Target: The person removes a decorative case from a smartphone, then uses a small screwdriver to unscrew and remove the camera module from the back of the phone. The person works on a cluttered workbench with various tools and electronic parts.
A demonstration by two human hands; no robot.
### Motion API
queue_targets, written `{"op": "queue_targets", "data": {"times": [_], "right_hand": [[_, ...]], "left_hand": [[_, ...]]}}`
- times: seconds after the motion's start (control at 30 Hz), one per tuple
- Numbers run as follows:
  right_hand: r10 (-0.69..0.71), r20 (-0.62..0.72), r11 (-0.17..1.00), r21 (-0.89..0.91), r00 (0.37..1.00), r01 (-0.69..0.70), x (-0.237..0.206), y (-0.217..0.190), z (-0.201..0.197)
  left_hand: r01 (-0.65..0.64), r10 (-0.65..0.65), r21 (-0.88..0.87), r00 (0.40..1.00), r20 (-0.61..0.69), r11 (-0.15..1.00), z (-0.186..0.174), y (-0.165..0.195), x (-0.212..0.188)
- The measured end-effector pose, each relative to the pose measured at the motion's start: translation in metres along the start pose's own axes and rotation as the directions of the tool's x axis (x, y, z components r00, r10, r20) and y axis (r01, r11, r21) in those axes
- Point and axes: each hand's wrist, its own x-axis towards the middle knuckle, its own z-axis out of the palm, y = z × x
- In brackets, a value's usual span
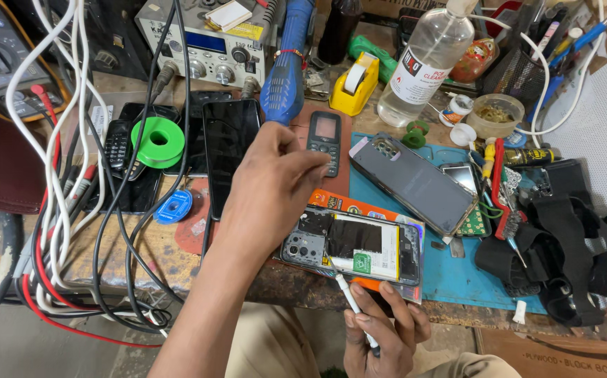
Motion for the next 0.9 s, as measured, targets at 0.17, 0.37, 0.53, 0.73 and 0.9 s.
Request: {"op": "queue_targets", "data": {"times": [0.17,0.37,0.53,0.73,0.9], "right_hand": [[-0.010,0.001,1.000,0.017,1.000,0.010,0.001,0.001,-0.001],[0.065,0.015,0.993,0.093,0.998,-0.066,-0.002,0.003,-0.007],[0.190,-0.099,0.934,0.326,0.977,-0.148,0.013,0.017,-0.026],[0.313,-0.067,0.742,0.640,0.947,-0.200,0.065,0.009,-0.044],[0.308,-0.002,0.769,0.589,0.951,-0.248,0.127,-0.008,-0.031]], "left_hand": [[0.010,-0.034,0.159,0.988,0.152,0.987,0.036,-0.020,0.035],[-0.045,0.014,0.145,0.978,0.208,0.988,0.019,-0.006,0.024],[0.126,-0.132,0.053,0.984,0.123,0.991,-0.030,0.028,-0.038],[0.101,-0.103,0.086,0.995,0.015,0.991,-0.024,0.037,-0.100],[0.082,-0.072,0.142,0.995,-0.073,0.986,-0.006,0.033,-0.111]]}}
